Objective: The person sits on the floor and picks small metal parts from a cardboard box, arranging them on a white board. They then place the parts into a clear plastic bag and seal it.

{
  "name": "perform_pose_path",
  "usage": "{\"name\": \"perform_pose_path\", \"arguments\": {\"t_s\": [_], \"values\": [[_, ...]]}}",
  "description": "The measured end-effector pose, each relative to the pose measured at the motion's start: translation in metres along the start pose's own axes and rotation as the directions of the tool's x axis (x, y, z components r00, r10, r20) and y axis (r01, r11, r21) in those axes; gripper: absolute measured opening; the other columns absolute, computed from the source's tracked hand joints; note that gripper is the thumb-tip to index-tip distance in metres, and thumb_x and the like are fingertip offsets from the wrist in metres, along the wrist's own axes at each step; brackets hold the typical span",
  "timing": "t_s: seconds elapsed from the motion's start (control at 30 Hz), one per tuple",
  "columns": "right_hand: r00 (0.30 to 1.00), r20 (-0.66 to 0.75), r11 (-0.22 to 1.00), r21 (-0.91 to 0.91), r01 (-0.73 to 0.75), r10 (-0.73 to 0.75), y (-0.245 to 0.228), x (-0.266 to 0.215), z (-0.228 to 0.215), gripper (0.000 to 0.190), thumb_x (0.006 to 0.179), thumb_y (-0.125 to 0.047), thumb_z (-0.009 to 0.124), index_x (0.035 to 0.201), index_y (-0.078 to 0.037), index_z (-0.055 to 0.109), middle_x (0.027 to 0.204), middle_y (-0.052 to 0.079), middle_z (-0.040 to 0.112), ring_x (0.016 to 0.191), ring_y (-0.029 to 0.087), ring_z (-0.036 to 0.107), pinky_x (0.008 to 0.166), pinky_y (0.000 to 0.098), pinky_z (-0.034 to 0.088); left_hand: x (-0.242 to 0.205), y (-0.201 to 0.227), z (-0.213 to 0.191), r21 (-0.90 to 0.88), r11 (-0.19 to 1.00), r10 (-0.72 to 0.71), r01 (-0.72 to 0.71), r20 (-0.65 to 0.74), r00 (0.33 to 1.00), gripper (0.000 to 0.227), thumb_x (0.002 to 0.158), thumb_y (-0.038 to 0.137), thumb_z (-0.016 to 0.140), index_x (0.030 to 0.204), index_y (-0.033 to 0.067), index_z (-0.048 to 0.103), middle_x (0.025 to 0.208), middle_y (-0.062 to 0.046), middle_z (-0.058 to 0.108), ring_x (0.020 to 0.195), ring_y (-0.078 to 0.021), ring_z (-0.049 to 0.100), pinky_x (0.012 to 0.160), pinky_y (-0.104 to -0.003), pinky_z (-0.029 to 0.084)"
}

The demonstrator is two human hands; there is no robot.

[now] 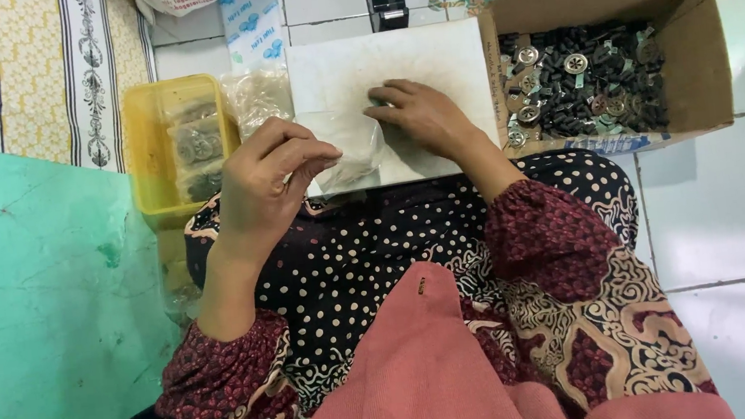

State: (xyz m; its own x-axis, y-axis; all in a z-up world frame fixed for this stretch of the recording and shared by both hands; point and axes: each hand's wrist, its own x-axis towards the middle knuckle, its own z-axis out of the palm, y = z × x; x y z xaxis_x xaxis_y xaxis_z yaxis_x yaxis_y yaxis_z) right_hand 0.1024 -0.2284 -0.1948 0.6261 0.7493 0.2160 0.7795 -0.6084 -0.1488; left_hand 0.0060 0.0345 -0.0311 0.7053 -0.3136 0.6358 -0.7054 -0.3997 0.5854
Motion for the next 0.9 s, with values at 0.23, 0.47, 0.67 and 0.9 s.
{"name": "perform_pose_path", "arguments": {"t_s": [0.23, 0.47, 0.67, 0.9], "values": [[0.975, -0.078, 0.967, -0.136, -0.216, 0.207, -0.002, -0.009, -0.013, 0.016, 0.093, -0.009, 0.072, 0.104, -0.02, 0.075, 0.105, -0.005, 0.068, 0.1, 0.015, 0.063, 0.081, 0.0252, 0.058, 0.011, 0.009, 0.011, -0.012, 1.0, 0.011, -0.011, 0.007, 1.0, 0.011, 0.096, -0.001, 0.075, 0.095, 0.0092, 0.079, 0.081, -0.004, 0.064, 0.06, -0.0194, 0.061, 0.057, -0.027, 0.052], [0.876, -0.011, 0.873, 0.096, -0.479, 0.482, 0.016, -0.006, 0.02, 0.022, 0.084, -0.015, 0.081, 0.104, -0.021, 0.077, 0.097, -0.004, 0.064, 0.09, 0.016, 0.063, 0.074, 0.0314, 0.058, 0.019, 0.015, 0.016, 0.002, 0.999, 0.039, -0.039, 0.016, 0.999, 0.01, 0.096, 0.0, 0.076, 0.095, 0.0093, 0.079, 0.081, -0.005, 0.064, 0.06, -0.0208, 0.062, 0.056, -0.028, 0.053], [0.835, 0.032, 0.751, 0.421, -0.509, 0.549, 0.013, -0.015, 0.004, 0.017, 0.091, -0.01, 0.076, 0.107, -0.01, 0.073, 0.1, 0.009, 0.069, 0.097, 0.03, 0.068, 0.083, 0.043, 0.059, 0.015, 0.009, 0.023, -0.011, 1.0, 0.02, -0.02, 0.019, 1.0, 0.011, 0.096, 0.0, 0.076, 0.095, 0.0105, 0.079, 0.08, -0.004, 0.064, 0.061, -0.0199, 0.063, 0.057, -0.027, 0.052], [0.751, 0.027, 0.501, 0.729, -0.466, 0.66, 0.016, -0.03, 0.002, 0.015, 0.099, -0.01, 0.071, 0.113, -0.005, 0.07, 0.1, 0.016, 0.074, 0.096, 0.031, 0.072, 0.081, 0.0431, 0.059, 0.018, 0.011, 0.023, -0.002, 1.0, 0.024, -0.024, 0.027, 0.999, 0.01, 0.095, 0.0, 0.076, 0.093, 0.0091, 0.078, 0.08, -0.006, 0.064, 0.062, -0.0238, 0.064, 0.055, -0.029, 0.052]]}}
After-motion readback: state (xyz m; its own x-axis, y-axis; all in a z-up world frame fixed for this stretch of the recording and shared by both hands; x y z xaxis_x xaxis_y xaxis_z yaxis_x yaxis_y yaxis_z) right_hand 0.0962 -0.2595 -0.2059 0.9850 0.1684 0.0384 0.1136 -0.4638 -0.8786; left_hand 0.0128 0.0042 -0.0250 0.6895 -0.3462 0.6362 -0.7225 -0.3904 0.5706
